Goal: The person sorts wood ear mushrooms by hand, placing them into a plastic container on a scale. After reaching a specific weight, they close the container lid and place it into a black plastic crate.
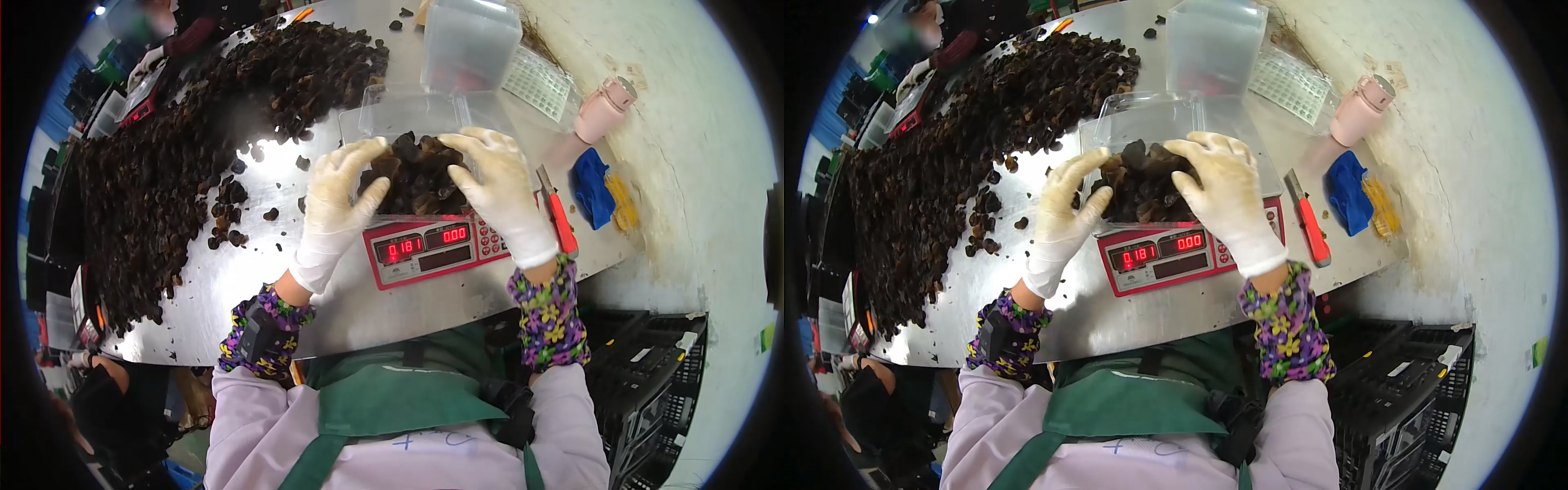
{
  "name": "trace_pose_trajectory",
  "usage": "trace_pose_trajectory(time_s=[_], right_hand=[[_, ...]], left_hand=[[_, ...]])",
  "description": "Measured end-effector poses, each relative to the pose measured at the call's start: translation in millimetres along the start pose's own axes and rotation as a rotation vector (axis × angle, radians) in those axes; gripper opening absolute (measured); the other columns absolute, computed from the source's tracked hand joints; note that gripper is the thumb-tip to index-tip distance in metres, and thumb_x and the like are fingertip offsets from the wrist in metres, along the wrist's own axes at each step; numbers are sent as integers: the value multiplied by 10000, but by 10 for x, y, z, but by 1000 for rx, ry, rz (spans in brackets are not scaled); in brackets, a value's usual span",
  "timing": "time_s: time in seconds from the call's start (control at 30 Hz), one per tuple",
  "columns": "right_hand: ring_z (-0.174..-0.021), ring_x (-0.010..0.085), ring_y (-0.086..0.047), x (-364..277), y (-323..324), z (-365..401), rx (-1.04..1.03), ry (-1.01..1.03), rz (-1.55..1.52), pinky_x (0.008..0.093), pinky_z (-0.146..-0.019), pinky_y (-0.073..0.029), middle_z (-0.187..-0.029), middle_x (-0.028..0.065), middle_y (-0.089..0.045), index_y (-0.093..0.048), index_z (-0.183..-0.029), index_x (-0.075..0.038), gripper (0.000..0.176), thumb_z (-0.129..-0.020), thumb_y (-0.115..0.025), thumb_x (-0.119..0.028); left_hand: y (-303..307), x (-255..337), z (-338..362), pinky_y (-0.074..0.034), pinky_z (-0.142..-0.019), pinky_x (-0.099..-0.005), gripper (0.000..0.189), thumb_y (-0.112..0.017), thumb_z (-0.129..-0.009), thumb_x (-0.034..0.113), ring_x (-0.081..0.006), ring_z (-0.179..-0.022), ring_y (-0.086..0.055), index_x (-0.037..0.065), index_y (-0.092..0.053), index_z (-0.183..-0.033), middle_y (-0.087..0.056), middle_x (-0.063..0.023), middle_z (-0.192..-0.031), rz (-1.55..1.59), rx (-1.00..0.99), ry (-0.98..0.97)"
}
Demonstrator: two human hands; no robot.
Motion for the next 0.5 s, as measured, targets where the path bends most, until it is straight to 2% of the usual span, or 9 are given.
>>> trace_pose_trajectory(time_s=[0.13,0.17,0.2,0.27,0.3,0.37,0.43,0.47,0.5], right_hand=[[-1184,324,-548,136,-183,-79,-67,-1,-66,459,-1019,-399,-1172,65,-677,-703,-1036,-159,214,-827,-732,-192],[-1073,247,-616,160,-128,-88,43,51,-122,384,-950,-448,-1042,61,-701,-685,-1026,-108,182,-862,-734,-168],[-1073,247,-616,170,-77,-84,47,47,-115,384,-950,-448,-1042,61,-701,-685,-1026,-108,182,-862,-734,-168],[-926,135,-628,465,-121,15,-42,-539,-854,282,-860,-467,-922,28,-688,-666,-1011,-45,124,-928,-700,-130],[-862,69,-592,475,-74,24,-10,-540,-990,214,-813,-454,-898,4,-665,-650,-1010,2,113,-981,-652,-107],[-882,76,-598,510,-4,42,-2,-558,-1006,221,-818,-458,-910,7,-669,-649,-1014,1,108,-981,-650,-102],[-947,93,-619,563,20,68,-5,-586,-1038,244,-858,-476,-941,18,-680,-653,-1017,-5,71,-980,-638,-64],[-947,93,-619,549,19,75,-8,-584,-1035,244,-858,-476,-941,18,-680,-653,-1017,-5,71,-980,-638,-64],[-965,101,-625,496,45,75,27,-520,-1044,257,-881,-482,-952,21,-684,-655,-1019,-8,58,-973,-634,-38]], left_hand=[[-158,8,-80,-479,-967,-366,272,-715,-861,39,-270,-1097,-633,80,-698,-1130,-689,-103,-1170,-41,-111,-98],[-123,-29,-119,-489,-930,-354,228,-709,-865,29,-257,-1059,-645,74,-702,-1089,-697,-96,-1138,-18,-98,-77],[-107,-23,-157,-498,-892,-341,185,-704,-870,19,-244,-1020,-657,69,-707,-1048,-705,-88,-1107,7,-87,-54],[-35,46,-181,-478,-814,-290,143,-706,-873,13,-190,-981,-652,69,-711,-1005,-705,-64,-1062,164,22,14],[-13,139,-222,-484,-819,-291,170,-706,-870,7,-200,-999,-650,78,-715,-1024,-704,-69,-1077,139,36,-17],[-28,246,-300,-489,-824,-293,197,-705,-866,1,-211,-1017,-648,88,-719,-1042,-703,-73,-1093,123,51,-50],[-130,429,-384,-486,-890,-335,229,-698,-881,35,-263,-1062,-643,111,-726,-1095,-697,-93,-1157,-44,4,-293],[-254,492,-397,-428,-1031,-427,290,-682,-900,87,-313,-1161,-612,144,-710,-1182,-675,-111,-1237,-150,-123,-313],[-426,424,-328,-380,-1077,-469,317,-677,-904,106,-314,-1211,-588,160,-696,-1217,-662,-117,-1264,-238,-217,-317]])
Point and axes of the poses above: each hand's wrist, its own z-axis away from the middle knuckle, its own y-axis out of the back of the hand, x = y × z, the point moved 6 cm from there along -z, towards the middle knuckle
